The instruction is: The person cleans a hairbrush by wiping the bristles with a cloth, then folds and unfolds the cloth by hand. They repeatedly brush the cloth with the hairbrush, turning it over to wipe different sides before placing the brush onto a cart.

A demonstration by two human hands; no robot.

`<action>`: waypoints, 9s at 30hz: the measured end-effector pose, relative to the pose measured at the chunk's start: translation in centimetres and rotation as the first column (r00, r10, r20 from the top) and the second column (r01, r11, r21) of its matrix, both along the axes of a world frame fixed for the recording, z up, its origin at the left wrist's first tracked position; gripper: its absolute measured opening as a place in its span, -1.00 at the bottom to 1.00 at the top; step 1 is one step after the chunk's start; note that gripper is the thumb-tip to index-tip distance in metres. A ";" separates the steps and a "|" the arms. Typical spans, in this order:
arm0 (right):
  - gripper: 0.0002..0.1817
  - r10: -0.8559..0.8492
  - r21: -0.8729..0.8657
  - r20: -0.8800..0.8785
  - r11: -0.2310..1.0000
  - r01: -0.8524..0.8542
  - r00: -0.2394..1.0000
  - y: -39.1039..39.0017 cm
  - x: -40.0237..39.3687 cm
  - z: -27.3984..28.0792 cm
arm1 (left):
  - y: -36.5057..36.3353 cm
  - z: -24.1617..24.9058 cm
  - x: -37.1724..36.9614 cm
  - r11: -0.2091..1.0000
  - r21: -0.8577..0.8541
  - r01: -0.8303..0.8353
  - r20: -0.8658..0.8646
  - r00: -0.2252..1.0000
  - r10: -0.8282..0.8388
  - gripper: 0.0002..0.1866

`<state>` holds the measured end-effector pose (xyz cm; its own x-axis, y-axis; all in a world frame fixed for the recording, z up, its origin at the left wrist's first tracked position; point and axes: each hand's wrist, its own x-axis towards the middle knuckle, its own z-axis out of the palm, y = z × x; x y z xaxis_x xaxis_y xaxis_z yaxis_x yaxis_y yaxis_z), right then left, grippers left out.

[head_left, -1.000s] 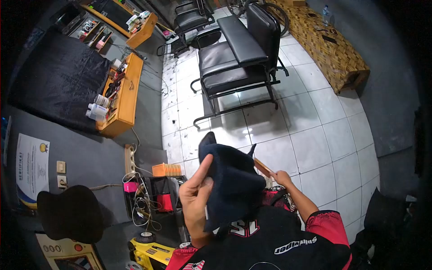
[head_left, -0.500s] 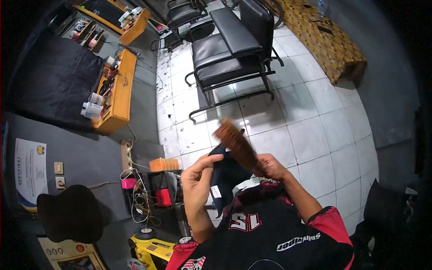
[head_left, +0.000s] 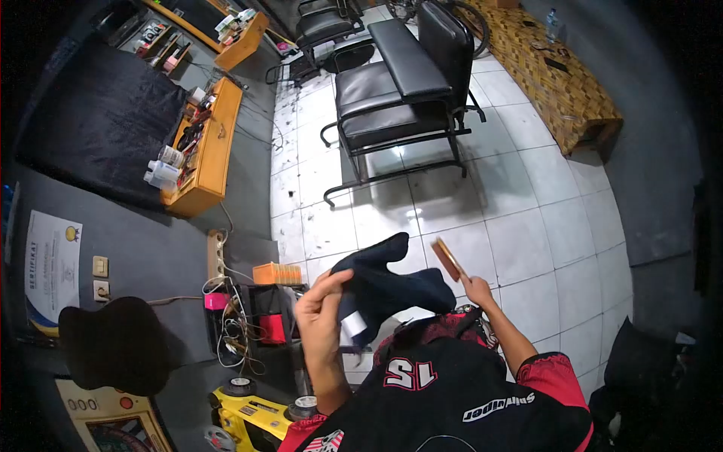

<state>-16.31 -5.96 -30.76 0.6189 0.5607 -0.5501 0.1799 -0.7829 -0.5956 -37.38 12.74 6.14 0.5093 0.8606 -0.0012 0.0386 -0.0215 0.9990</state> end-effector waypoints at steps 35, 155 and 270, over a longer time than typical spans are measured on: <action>-0.43 -0.048 0.543 0.759 0.596 -0.591 0.649 9.7 8.8 27.3 | 9.1 -6.8 4.8 0.542 0.834 0.101 -0.265 0.935 0.234 -0.80; -0.81 0.356 0.754 0.166 0.555 -0.351 0.920 7.1 -3.4 31.2 | -2.3 -5.2 4.3 0.963 0.197 0.185 0.017 0.981 -0.192 -0.84; -0.77 -0.462 0.687 0.011 0.648 0.329 0.887 1.0 5.0 26.8 | 2.6 -7.2 -8.7 0.971 0.147 -0.189 -0.167 0.963 0.212 -0.82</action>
